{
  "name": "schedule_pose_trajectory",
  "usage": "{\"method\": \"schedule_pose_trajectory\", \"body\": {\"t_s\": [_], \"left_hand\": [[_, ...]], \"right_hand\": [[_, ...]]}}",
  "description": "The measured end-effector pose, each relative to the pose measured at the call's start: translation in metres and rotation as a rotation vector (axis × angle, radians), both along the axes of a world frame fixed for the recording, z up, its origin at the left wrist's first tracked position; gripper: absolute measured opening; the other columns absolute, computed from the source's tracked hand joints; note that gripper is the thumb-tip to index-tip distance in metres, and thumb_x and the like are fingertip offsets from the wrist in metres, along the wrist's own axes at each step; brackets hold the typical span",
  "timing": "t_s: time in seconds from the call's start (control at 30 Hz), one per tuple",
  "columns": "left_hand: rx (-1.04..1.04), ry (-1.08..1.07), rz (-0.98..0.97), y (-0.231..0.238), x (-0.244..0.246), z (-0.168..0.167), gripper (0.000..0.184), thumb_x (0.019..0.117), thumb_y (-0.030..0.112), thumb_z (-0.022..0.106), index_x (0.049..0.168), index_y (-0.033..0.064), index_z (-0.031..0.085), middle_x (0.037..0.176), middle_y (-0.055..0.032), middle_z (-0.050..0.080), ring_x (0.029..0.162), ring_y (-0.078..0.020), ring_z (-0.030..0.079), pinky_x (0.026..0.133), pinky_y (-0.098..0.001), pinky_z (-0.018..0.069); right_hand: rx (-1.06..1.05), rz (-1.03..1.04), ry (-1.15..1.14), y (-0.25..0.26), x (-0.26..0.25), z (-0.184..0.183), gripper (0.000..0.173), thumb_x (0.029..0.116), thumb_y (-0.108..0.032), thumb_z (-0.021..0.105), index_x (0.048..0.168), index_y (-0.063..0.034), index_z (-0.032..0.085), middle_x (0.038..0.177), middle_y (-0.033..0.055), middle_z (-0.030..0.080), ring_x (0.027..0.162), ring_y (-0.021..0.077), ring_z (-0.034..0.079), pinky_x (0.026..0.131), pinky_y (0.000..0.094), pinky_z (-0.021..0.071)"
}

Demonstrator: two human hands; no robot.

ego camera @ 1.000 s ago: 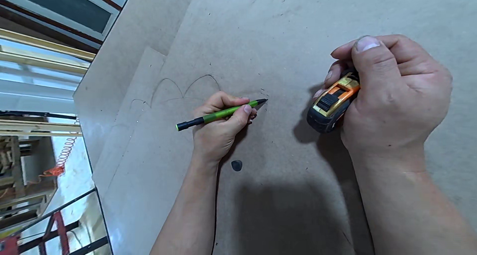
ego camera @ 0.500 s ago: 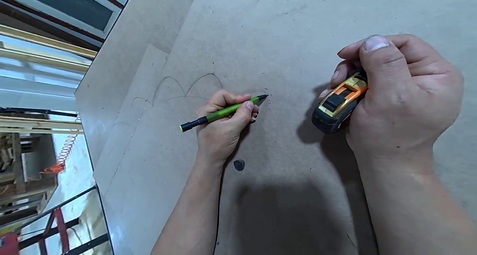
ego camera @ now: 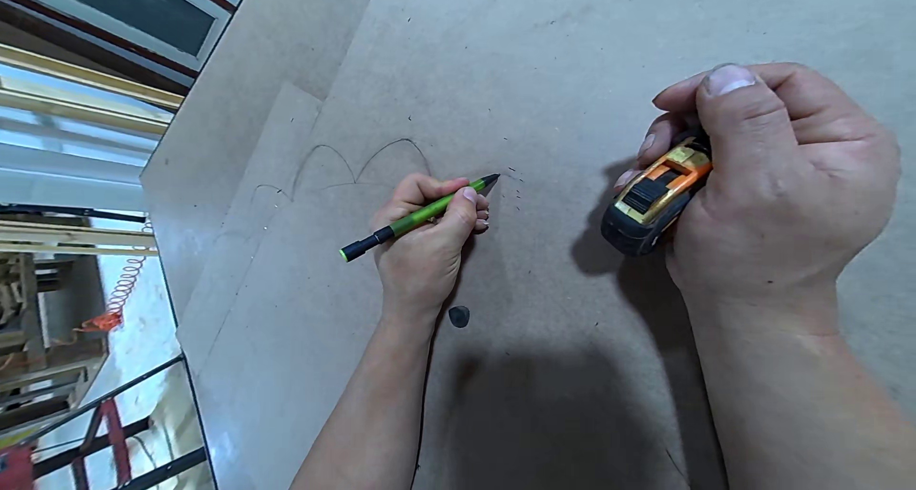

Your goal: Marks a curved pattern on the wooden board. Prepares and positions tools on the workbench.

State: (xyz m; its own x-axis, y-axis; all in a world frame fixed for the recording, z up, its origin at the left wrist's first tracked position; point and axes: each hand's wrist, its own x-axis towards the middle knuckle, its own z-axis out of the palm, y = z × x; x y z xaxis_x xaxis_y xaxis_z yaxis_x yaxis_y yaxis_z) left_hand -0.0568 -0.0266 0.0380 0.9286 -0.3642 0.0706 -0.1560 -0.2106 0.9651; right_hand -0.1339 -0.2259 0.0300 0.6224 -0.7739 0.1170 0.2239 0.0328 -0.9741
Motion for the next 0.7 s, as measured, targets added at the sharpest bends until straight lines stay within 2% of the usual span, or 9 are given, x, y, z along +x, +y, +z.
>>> {"method": "schedule_pose_trajectory", "body": {"t_s": [0.13, 0.27, 0.33, 0.4, 0.53, 0.7], "left_hand": [[-0.084, 0.035, -0.107, 0.008, 0.005, -0.003, 0.01, 0.0988, 0.003, 0.066, 0.108, 0.0014, 0.065, 0.09, -0.0141, 0.076, 0.076, -0.0217, 0.076, 0.07, -0.0337, 0.0658], [-0.098, 0.123, -0.49, 0.025, 0.028, 0.0, 0.01, 0.0935, 0.004, 0.071, 0.102, 0.0, 0.067, 0.087, -0.0138, 0.074, 0.069, -0.0182, 0.072, 0.059, -0.0283, 0.062], [-0.083, 0.162, -0.673, 0.03, 0.041, 0.001, 0.012, 0.0915, 0.007, 0.074, 0.098, -0.0005, 0.067, 0.086, -0.0138, 0.074, 0.068, -0.0188, 0.072, 0.058, -0.0298, 0.0622], [-0.02, 0.171, -0.779, 0.03, 0.045, 0.006, 0.011, 0.0915, 0.012, 0.074, 0.094, 0.0027, 0.067, 0.084, -0.0103, 0.072, 0.067, -0.0173, 0.071, 0.058, -0.0287, 0.0616], [0.01, 0.145, -0.826, 0.029, 0.044, 0.007, 0.01, 0.091, 0.013, 0.074, 0.091, 0.0043, 0.068, 0.082, -0.0077, 0.072, 0.066, -0.0161, 0.07, 0.058, -0.0275, 0.061], [-0.008, 0.179, -0.822, 0.03, 0.043, 0.008, 0.01, 0.0914, 0.011, 0.073, 0.093, 0.0028, 0.068, 0.085, -0.0092, 0.072, 0.069, -0.0174, 0.07, 0.059, -0.0286, 0.0618]], "right_hand": [[0.006, 0.004, -0.001, 0.0, -0.001, 0.0, 0.025, 0.1097, -0.016, 0.047, 0.098, -0.0087, 0.067, 0.075, -0.0024, 0.067, 0.062, 0.0121, 0.067, 0.055, 0.0288, 0.06], [0.008, 0.002, -0.004, -0.001, 0.0, 0.001, 0.025, 0.1097, -0.015, 0.047, 0.098, -0.009, 0.068, 0.075, -0.0031, 0.067, 0.063, 0.0111, 0.067, 0.055, 0.0277, 0.0597], [0.014, 0.002, -0.012, 0.0, 0.0, 0.0, 0.025, 0.1094, -0.014, 0.047, 0.097, -0.0088, 0.067, 0.075, -0.0027, 0.067, 0.062, 0.0118, 0.067, 0.055, 0.0294, 0.0608], [0.012, 0.004, -0.024, -0.001, 0.001, -0.001, 0.025, 0.1095, -0.014, 0.046, 0.096, -0.0084, 0.066, 0.074, -0.0025, 0.067, 0.061, 0.0122, 0.067, 0.055, 0.0302, 0.0614], [-0.016, 0.012, 0.007, -0.002, 0.0, -0.001, 0.025, 0.1094, -0.015, 0.047, 0.097, -0.0082, 0.067, 0.074, -0.0023, 0.067, 0.061, 0.0128, 0.068, 0.055, 0.031, 0.0618], [-0.019, 0.016, 0.003, -0.001, 0.0, -0.001, 0.024, 0.1097, -0.016, 0.047, 0.098, -0.0088, 0.067, 0.075, -0.003, 0.067, 0.063, 0.013, 0.068, 0.056, 0.0323, 0.063]]}}
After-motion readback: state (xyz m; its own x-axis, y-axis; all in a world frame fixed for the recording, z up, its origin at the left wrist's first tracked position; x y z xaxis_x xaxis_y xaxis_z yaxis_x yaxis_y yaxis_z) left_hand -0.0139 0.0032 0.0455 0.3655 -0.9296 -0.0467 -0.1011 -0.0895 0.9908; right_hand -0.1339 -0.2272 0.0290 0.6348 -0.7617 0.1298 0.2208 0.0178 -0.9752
